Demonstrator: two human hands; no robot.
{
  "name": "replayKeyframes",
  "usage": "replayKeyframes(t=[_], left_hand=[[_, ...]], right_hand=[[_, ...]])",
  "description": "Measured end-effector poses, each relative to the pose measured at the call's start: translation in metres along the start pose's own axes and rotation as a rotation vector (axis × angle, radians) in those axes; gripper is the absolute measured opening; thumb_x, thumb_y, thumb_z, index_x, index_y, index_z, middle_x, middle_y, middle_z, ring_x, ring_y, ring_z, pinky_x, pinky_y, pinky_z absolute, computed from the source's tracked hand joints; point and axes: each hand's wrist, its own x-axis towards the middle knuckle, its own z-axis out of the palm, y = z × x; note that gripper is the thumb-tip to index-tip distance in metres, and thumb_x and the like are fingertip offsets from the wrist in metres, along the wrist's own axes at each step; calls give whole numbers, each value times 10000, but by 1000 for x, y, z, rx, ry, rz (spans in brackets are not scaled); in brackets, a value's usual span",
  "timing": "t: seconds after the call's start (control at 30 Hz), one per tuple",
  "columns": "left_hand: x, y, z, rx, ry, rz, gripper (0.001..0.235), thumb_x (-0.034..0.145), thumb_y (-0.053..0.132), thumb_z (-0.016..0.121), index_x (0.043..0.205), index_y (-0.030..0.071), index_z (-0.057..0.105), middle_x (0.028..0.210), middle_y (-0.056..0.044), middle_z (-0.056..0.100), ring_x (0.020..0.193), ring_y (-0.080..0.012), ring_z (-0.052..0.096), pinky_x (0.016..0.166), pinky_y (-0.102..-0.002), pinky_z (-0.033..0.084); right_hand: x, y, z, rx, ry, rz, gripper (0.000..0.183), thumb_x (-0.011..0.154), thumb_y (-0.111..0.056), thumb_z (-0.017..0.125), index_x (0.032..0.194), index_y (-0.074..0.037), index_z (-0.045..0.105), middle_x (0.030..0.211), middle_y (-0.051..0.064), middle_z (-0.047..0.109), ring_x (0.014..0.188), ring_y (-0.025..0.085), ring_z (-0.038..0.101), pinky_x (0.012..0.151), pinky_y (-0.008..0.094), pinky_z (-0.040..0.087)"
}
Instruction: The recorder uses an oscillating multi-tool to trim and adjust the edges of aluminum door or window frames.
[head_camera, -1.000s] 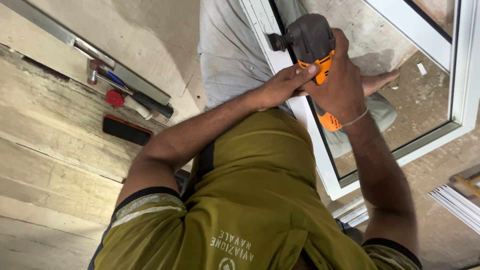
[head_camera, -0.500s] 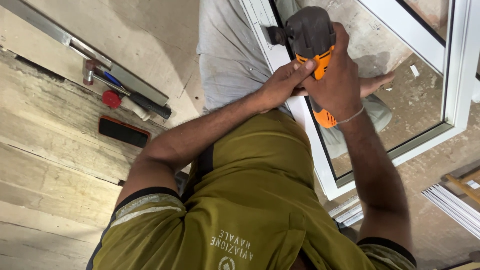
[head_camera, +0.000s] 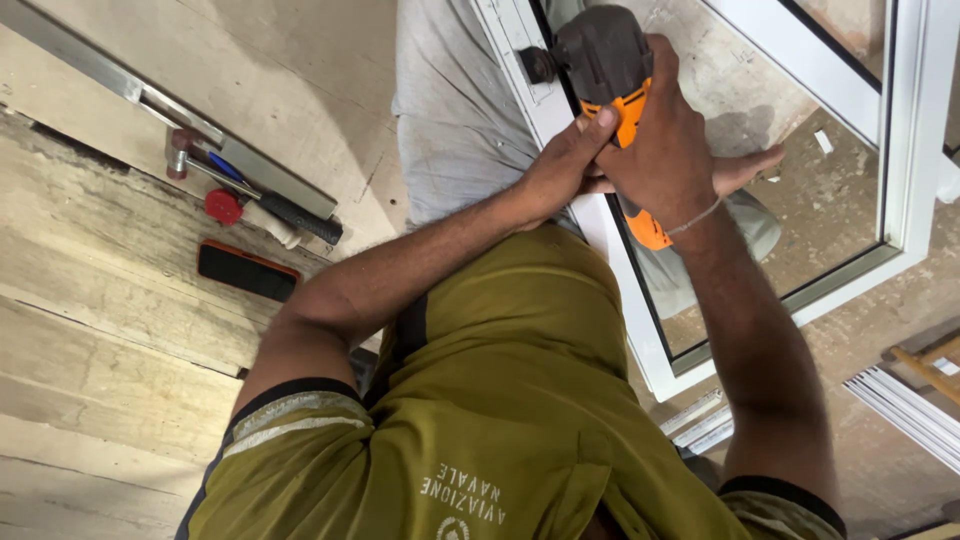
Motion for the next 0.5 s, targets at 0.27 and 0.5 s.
replayKeyframes(t=[0.27,0.5], left_hand=[[-7,8,2,-177,-9,-39,828,979,742,360,1521,115,345,1439,-125,554,1296,-206,582,1096,-432,496],[-3,-4,-7,-253,-94,106,850,1028,719,355,1605,105,238,1531,-134,443,1350,-216,504,1145,-425,460]], right_hand=[[8,-4,-2,56,11,-11,896,1018,-244,824,1617,-65,182,1357,281,648,1186,486,697,993,528,599],[34,-17,-5,96,6,-75,861,1057,-284,825,1615,-83,201,1397,246,660,1241,425,714,1037,508,604]])
